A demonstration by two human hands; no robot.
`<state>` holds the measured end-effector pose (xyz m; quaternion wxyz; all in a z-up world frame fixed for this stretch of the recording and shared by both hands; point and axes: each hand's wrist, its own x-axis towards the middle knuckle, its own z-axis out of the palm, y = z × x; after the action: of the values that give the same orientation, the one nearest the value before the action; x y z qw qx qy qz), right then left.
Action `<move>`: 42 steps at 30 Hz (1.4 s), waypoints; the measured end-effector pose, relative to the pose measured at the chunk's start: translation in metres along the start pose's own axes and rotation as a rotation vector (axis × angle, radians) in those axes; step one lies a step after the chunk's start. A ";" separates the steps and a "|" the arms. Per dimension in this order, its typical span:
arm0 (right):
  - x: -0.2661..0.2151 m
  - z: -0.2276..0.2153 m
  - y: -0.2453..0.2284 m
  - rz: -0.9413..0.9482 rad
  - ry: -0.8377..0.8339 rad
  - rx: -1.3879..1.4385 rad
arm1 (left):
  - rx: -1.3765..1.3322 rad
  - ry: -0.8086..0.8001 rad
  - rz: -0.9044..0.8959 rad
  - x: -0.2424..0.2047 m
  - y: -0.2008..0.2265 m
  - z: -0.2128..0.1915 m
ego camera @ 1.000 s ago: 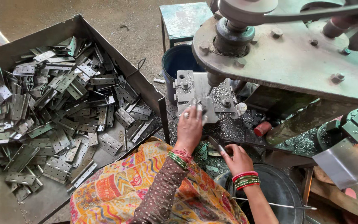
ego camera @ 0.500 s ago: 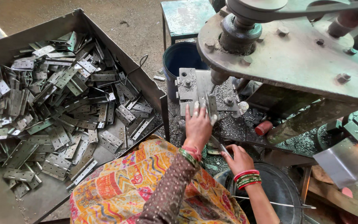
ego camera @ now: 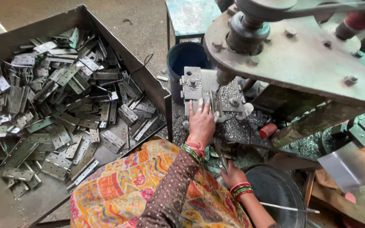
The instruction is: The person repeatedly picks metal hinge pieces from a bin, places them under a drill press, and operates the machine to drill holes. The person then removes the processed pieces and returns them to the bin.
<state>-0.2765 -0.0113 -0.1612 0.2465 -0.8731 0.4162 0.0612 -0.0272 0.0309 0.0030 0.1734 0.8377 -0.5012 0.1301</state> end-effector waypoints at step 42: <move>0.014 -0.058 -0.017 0.081 -0.081 -0.084 | -0.016 -0.174 -0.024 0.047 -0.008 0.017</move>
<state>-0.2603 -0.0400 -0.1087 0.2235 -0.8620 0.4378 0.1238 0.0026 -0.0099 0.0048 0.1375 0.8504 -0.5052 0.0506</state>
